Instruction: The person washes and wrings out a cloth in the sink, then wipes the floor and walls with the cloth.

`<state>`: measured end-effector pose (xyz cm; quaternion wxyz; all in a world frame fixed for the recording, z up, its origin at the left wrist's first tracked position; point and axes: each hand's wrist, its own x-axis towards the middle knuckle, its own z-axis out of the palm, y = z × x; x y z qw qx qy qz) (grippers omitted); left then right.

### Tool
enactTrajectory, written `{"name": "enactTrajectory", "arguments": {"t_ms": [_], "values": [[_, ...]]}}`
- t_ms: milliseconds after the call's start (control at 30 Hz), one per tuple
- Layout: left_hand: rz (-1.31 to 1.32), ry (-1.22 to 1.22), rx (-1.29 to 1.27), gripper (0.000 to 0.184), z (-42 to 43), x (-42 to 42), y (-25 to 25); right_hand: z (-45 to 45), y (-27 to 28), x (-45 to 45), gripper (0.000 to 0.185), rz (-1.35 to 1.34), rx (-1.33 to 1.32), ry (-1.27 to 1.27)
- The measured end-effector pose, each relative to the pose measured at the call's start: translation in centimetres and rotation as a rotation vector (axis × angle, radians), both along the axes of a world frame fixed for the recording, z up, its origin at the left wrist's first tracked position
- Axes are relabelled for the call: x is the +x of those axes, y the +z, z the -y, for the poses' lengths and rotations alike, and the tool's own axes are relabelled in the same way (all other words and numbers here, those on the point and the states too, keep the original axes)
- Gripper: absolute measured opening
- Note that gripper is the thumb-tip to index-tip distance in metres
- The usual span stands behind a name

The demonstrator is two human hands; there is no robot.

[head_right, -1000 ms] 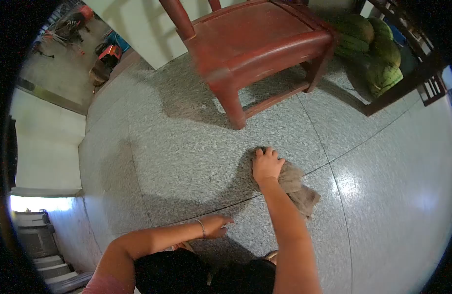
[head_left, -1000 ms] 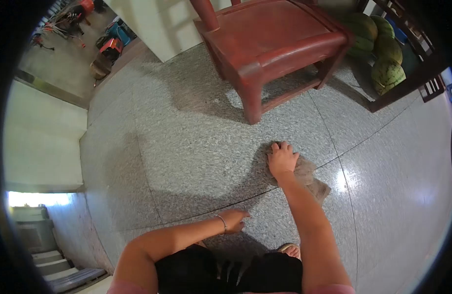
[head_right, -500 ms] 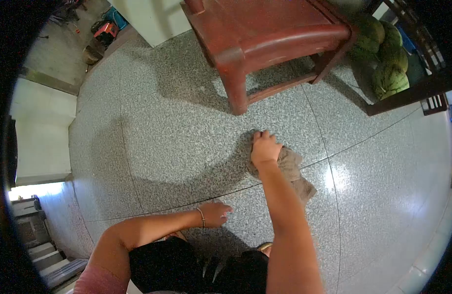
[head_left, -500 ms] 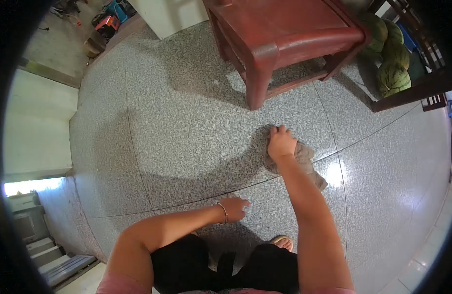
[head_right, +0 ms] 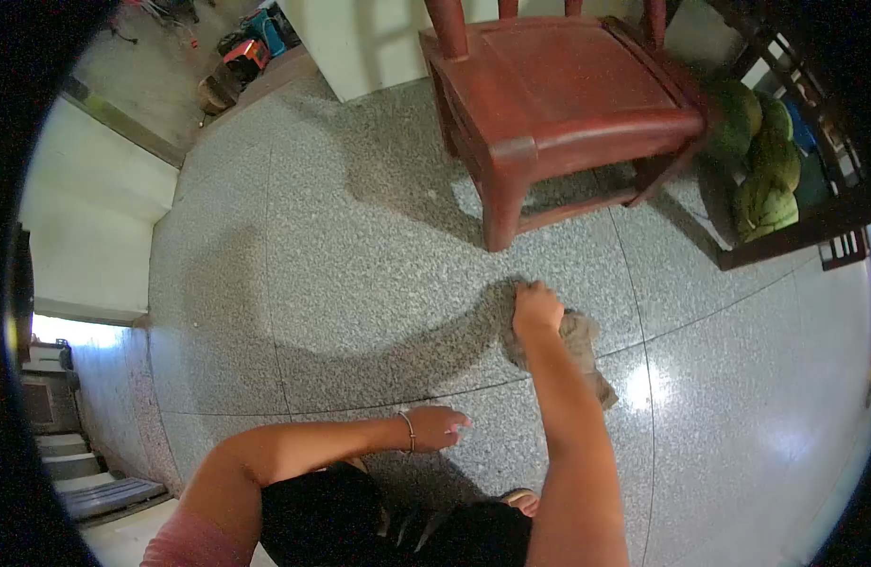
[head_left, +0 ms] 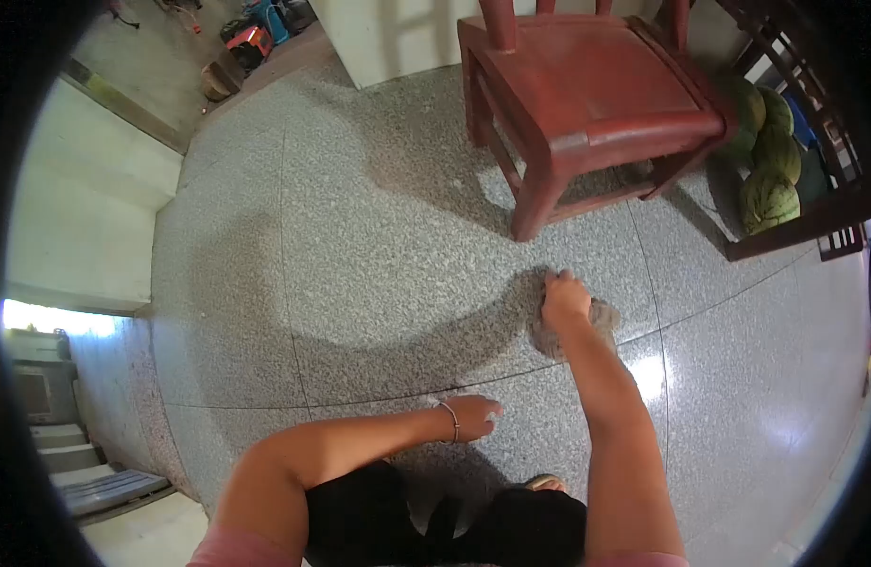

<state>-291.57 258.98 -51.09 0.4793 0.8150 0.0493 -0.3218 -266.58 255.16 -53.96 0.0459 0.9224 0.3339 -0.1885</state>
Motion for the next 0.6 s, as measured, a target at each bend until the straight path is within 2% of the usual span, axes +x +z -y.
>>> {"name": "enactTrajectory", "arguments": {"t_ms": [67, 100, 233, 300, 400, 500, 600], "values": [[-0.023, 0.004, 0.013, 0.041, -0.3, 0.5, 0.0, 0.5, -0.1, -0.9, 0.024, -0.037, -0.126, 0.198], [-0.064, 0.004, 0.017, 0.041, -0.3, 0.4, -0.1, 0.7, -0.3, -0.9, 0.024, -0.04, -0.126, 0.204], [-0.051, 0.051, 0.069, 0.041, 0.5, -0.6, -2.0, -0.2, -0.7, -1.3, 0.022, 0.02, -0.002, 0.099], [-0.097, -0.061, 0.07, 0.041, 1.0, -0.2, -2.0, -0.5, -0.9, -0.8, 0.023, 0.046, -0.011, 0.008], [-0.071, -0.035, 0.046, 0.041, 0.3, 0.7, 0.4, 0.3, -1.8, -1.4, 0.023, 0.067, -0.014, 0.074], [-0.076, 0.014, 0.07, 0.041, 0.1, -0.3, -0.4, 0.6, -0.8, -3.1, 0.021, 0.009, -0.01, 0.145], [-0.198, -0.088, 0.103, 0.04, 0.1, -0.1, 0.2, 0.0, -0.2, -2.5, 0.023, 0.06, 0.006, 0.022]]}}
